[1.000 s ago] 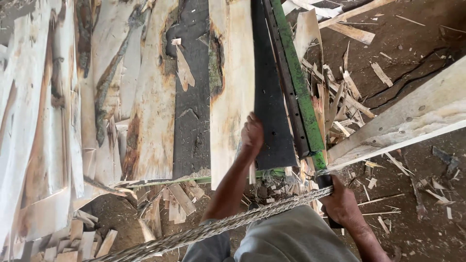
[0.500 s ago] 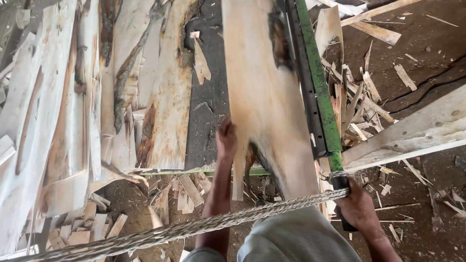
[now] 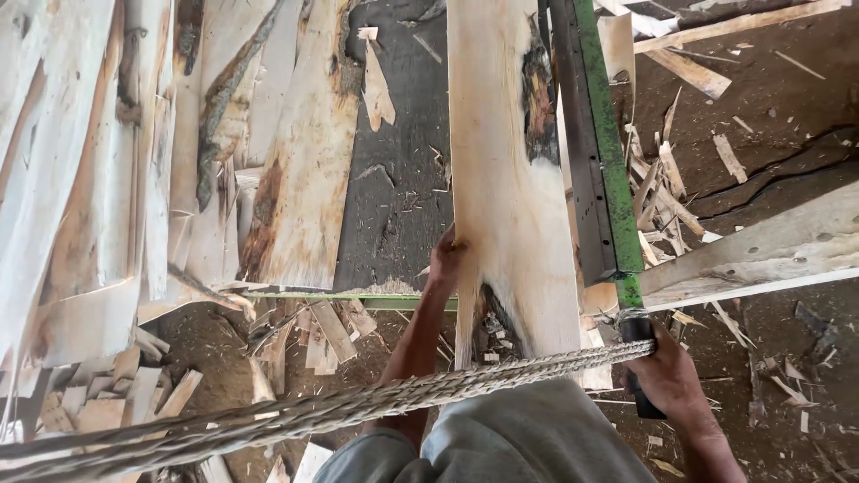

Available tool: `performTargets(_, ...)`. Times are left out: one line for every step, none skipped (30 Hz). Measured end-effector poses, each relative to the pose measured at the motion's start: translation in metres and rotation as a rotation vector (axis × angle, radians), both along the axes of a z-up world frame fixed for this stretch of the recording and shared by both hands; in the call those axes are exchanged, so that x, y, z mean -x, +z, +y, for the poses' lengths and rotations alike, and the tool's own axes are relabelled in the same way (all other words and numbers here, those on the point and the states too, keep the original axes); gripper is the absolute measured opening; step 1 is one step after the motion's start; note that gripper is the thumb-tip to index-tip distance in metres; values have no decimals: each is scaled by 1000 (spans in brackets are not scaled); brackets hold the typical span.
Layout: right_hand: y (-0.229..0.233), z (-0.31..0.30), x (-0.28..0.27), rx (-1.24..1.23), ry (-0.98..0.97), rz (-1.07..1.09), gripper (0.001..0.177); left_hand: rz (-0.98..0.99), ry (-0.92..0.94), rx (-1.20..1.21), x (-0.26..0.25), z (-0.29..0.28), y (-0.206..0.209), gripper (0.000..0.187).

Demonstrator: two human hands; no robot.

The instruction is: The person is using a manual lever-action cutter to slice thin strips of wood in a workshop.

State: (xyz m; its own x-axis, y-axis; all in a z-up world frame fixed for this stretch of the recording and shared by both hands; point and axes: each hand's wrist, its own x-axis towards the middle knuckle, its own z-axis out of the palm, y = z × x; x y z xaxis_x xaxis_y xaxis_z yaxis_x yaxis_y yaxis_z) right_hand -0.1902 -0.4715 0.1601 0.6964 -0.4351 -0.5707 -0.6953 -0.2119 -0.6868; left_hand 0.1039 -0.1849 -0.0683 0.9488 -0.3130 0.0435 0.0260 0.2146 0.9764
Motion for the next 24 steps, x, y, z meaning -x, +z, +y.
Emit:
performTargets(6,0,0,-11,12,17,34,92,2,19,6,-3,20,68)
performTargets(12,0,-1,-23,24,33,32,185,4,37,11,-6,39,70)
performTargets(12,-2,2,-20,18,33,32,185,-2,39,21,-10,62,70)
performTargets(12,-5,4,-65,-16,-13,36,228,-33,44,31,-14,86,67)
performTargets(12,-6,8,-113,-50,-54,41,277,-63,46,43,-17,108,65)
performTargets(8,-10,12,-113,-54,-49,41,282,-67,46,50,-19,118,65)
performTargets(4,-16,15,-186,17,-280,44,303,-28,-311,57,-23,129,61)
performTargets(1,-21,19,-256,86,-514,47,319,9,-669,63,-27,140,57)
performTargets(0,-23,17,-250,82,-514,47,318,4,-665,70,-26,124,57)
performTargets(-1,-26,16,-200,88,-440,46,302,7,-480,76,-24,107,58)
performTargets(-2,-29,16,-151,95,-364,46,289,9,-297,84,-22,91,59)
performTargets(5,-27,13,-147,92,-361,46,291,5,-293,89,-23,79,59)
performTargets(10,-23,9,-142,52,-261,45,282,-23,-145,93,-23,66,62)
performTargets(16,-20,6,-137,10,-162,45,272,-52,3,98,-22,53,65)
performTargets(18,-18,5,-135,10,-156,45,278,-52,5,101,-27,45,65)
performTargets(20,-16,5,-153,-11,-137,42,340,-24,-55,105,-31,37,66)
performTargets(23,-14,5,-172,-31,-119,40,401,6,-116,109,-36,30,67)
performTargets(22,-13,6,-172,-29,-114,40,407,8,-115,113,-42,18,67)
performTargets(20,-13,5,-155,-9,-169,39,416,52,-103,110,-50,7,74)
performTargets(17,-13,3,-136,10,-224,39,427,96,-90,107,-58,-4,82)
performTargets(21,-11,4,-135,5,-219,39,432,91,-90,111,-63,-2,82)
performTargets(25,-8,6,-167,49,-343,40,323,107,-58,115,-68,-1,80)
performTargets(28,-6,6,-198,96,-465,42,215,123,-24,119,-72,0,77)
performTargets(35,-2,3,-196,93,-459,42,221,120,-22,111,-76,11,77)
